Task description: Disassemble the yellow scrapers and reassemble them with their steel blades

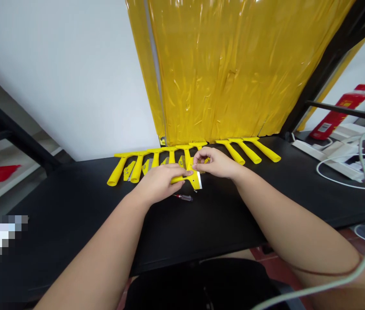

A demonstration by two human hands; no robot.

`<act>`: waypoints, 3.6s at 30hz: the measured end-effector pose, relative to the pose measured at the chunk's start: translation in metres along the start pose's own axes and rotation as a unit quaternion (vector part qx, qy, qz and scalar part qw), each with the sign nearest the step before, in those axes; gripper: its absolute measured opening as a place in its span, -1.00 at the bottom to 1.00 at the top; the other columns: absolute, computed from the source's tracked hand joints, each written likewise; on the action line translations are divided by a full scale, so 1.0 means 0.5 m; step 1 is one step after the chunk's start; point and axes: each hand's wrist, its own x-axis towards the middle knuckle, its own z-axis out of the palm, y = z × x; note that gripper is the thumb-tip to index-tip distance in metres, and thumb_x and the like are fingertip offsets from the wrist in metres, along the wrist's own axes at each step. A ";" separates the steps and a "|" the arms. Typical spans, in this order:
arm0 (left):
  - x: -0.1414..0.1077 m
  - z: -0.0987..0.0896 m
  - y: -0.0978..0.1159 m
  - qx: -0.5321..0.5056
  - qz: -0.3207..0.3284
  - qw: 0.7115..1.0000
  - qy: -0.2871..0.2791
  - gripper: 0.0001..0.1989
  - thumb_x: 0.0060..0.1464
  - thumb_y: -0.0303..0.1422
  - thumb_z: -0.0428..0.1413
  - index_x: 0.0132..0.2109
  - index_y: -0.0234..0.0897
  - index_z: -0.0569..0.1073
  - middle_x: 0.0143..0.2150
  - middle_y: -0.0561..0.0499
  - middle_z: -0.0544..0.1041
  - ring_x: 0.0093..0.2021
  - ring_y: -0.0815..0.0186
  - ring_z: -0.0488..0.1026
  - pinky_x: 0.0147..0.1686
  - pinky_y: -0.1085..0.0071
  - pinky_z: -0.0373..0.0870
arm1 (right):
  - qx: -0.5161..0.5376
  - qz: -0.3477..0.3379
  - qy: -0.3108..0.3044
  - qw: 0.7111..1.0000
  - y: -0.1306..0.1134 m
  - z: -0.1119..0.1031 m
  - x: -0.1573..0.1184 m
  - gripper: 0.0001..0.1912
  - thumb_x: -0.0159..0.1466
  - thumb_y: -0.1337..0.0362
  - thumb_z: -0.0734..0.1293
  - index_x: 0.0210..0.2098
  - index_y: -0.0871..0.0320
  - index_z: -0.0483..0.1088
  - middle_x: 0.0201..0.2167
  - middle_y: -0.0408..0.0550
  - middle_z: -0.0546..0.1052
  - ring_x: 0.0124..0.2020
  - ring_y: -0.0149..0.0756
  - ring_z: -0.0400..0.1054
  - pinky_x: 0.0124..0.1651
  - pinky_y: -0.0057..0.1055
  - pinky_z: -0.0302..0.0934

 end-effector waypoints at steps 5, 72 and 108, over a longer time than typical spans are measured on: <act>0.000 0.001 0.005 0.003 0.010 1.000 0.004 -0.65 0.33 -0.39 0.12 0.19 0.01 0.56 0.05 0.06 0.63 0.05 0.20 0.56 0.00 0.29 0.49 | 0.165 0.079 -0.025 0.983 -0.005 0.010 -0.005 -0.74 0.09 0.20 0.53 -0.36 0.12 0.39 -0.52 -0.23 0.38 -0.49 -0.40 0.25 -0.36 -0.39 0.16; -0.001 -0.022 -0.004 0.023 -0.099 0.992 0.081 -0.70 0.28 -0.29 0.17 0.12 -0.03 0.59 0.04 0.02 0.63 -0.02 0.15 0.58 -0.06 0.25 0.46 | 0.009 0.007 -0.035 0.999 -0.027 0.008 -0.005 -0.85 0.18 0.22 0.48 -0.31 0.17 0.55 -0.35 -0.12 0.48 -0.37 -0.37 0.31 -0.25 -0.38 0.22; 0.015 0.028 0.009 -0.010 0.050 0.995 0.080 -0.77 0.37 -0.44 0.07 0.04 -0.12 0.55 0.42 -0.07 0.36 0.23 0.08 0.51 0.09 0.09 0.54 | 0.302 0.214 -0.116 0.922 -0.003 -0.006 -0.018 -0.64 0.05 0.40 0.60 -0.24 0.13 0.43 -0.35 -0.15 0.58 -0.35 -0.39 0.52 -0.31 -0.47 0.56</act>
